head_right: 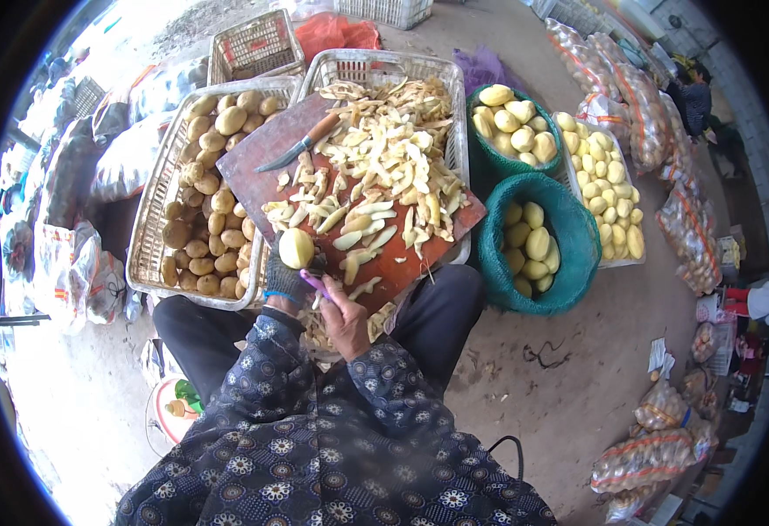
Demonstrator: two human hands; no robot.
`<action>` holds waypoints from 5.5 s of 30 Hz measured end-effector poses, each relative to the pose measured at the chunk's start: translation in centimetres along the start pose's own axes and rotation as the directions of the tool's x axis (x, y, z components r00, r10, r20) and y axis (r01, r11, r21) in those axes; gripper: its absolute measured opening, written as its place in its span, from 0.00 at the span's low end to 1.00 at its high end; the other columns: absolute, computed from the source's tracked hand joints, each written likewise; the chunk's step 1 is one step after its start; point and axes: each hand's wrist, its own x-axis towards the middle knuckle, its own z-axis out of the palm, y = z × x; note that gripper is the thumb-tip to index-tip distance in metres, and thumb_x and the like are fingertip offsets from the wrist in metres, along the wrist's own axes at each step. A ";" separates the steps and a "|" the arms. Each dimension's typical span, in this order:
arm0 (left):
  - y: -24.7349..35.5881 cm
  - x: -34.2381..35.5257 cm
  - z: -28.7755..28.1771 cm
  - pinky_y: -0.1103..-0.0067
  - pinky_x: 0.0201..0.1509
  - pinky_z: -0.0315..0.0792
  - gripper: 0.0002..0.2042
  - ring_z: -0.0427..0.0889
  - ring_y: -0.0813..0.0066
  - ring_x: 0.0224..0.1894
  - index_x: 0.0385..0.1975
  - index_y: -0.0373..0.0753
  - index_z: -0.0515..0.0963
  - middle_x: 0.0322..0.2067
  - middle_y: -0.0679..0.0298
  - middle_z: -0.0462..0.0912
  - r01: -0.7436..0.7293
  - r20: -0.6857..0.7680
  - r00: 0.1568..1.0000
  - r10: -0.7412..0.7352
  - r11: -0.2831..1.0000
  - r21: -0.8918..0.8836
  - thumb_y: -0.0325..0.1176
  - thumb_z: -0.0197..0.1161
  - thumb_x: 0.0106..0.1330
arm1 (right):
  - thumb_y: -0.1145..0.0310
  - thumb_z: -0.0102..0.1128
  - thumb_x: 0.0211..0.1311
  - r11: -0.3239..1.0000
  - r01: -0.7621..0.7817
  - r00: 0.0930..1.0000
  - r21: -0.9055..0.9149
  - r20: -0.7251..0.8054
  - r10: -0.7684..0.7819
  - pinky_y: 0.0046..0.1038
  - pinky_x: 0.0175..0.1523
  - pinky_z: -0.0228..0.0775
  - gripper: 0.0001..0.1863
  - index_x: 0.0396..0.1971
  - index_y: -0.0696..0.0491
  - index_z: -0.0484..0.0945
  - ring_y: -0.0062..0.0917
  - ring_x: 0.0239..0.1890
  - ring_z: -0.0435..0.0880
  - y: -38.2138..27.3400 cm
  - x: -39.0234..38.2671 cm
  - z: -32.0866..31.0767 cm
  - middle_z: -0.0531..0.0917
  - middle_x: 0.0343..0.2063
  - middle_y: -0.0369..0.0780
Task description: The person peels potatoes one at a time using a small knife, holding each potato in the left hand and removing the skin in strips. The peeled potatoes are placed into a green basket, while the peels accumulate on a wooden board.
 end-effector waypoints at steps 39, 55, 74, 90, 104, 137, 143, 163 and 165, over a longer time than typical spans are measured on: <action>-2.7 2.0 1.5 0.67 0.33 0.77 0.14 0.79 0.62 0.28 0.34 0.36 0.72 0.28 0.57 0.78 -0.074 -0.256 0.965 0.061 0.996 -0.041 0.41 0.60 0.58 | 0.69 0.48 0.59 0.900 0.089 0.974 -0.427 -0.153 -0.169 0.29 0.40 0.72 0.20 0.50 0.61 0.71 0.37 0.36 0.83 -2.9 1.0 0.5 0.77 0.36 0.59; -2.4 1.3 -0.9 0.66 0.46 0.74 0.23 0.80 0.62 0.38 0.46 0.39 0.70 0.37 0.59 0.80 -0.311 0.243 0.948 0.204 0.751 0.582 0.52 0.52 0.61 | 0.67 0.50 0.56 0.958 0.118 0.973 -0.262 -0.164 -0.165 0.29 0.39 0.71 0.20 0.47 0.60 0.74 0.34 0.32 0.82 -2.4 6.7 -2.1 0.81 0.31 0.51; -3.2 -1.7 3.4 0.72 0.39 0.76 0.12 0.79 0.69 0.34 0.36 0.43 0.74 0.31 0.63 0.79 0.256 0.046 0.966 -0.253 0.961 -0.103 0.43 0.58 0.59 | 0.69 0.50 0.58 0.831 0.350 0.929 -0.431 0.049 -0.366 0.26 0.30 0.71 0.18 0.48 0.58 0.74 0.23 0.19 0.75 -4.6 2.3 -7.1 0.79 0.23 0.38; -0.9 -1.3 1.9 0.75 0.48 0.74 0.17 0.78 0.70 0.43 0.47 0.38 0.70 0.42 0.60 0.78 0.004 0.156 0.988 -0.020 0.995 0.099 0.37 0.57 0.60 | 0.73 0.47 0.60 0.987 0.157 0.967 -0.026 -0.197 -0.159 0.23 0.54 0.64 0.22 0.55 0.60 0.67 0.20 0.48 0.74 -0.7 5.1 -0.8 0.77 0.47 0.43; -3.5 0.8 -0.9 0.78 0.44 0.74 0.18 0.80 0.73 0.37 0.46 0.34 0.68 0.36 0.62 0.80 -0.252 0.089 0.968 0.235 0.897 0.363 0.31 0.61 0.58 | 0.68 0.49 0.60 0.994 -0.078 0.980 0.071 -0.179 0.089 0.25 0.47 0.69 0.20 0.51 0.61 0.70 0.27 0.40 0.80 -2.8 6.0 -2.2 0.81 0.39 0.47; -1.5 0.7 3.6 0.69 0.37 0.76 0.15 0.79 0.62 0.31 0.41 0.38 0.73 0.32 0.57 0.79 -0.030 -0.178 0.984 0.001 0.987 -0.159 0.42 0.58 0.60 | 0.73 0.53 0.56 0.813 0.259 0.913 -0.522 -0.141 -0.382 0.35 0.34 0.71 0.20 0.50 0.54 0.73 0.43 0.28 0.79 -3.1 1.6 -0.4 0.78 0.25 0.50; -1.7 0.5 3.7 0.74 0.36 0.75 0.14 0.79 0.67 0.30 0.39 0.32 0.76 0.33 0.58 0.79 -0.078 -0.254 0.966 0.051 0.992 -0.101 0.33 0.64 0.56 | 0.71 0.54 0.53 0.630 0.266 0.909 -0.730 -0.028 -0.416 0.39 0.29 0.69 0.22 0.52 0.49 0.73 0.43 0.24 0.76 -3.3 1.5 -0.4 0.73 0.19 0.47; -0.8 -0.6 4.6 0.63 0.43 0.73 0.22 0.76 0.60 0.39 0.41 0.46 0.73 0.36 0.62 0.79 0.125 -0.343 0.927 -0.151 0.987 -0.097 0.57 0.55 0.58 | 0.72 0.52 0.54 0.872 0.201 0.927 -0.446 -0.201 -0.316 0.36 0.35 0.70 0.21 0.51 0.52 0.74 0.42 0.29 0.79 1.0 -0.3 -3.7 0.78 0.25 0.49; -0.4 -0.7 4.9 0.59 0.44 0.73 0.25 0.76 0.57 0.41 0.45 0.49 0.71 0.37 0.62 0.78 0.159 -0.378 0.904 -0.197 0.979 -0.130 0.62 0.52 0.58 | 0.71 0.52 0.56 0.908 0.275 0.905 -0.316 -0.234 -0.355 0.33 0.37 0.71 0.20 0.51 0.54 0.73 0.41 0.31 0.80 0.6 0.7 -3.7 0.79 0.27 0.50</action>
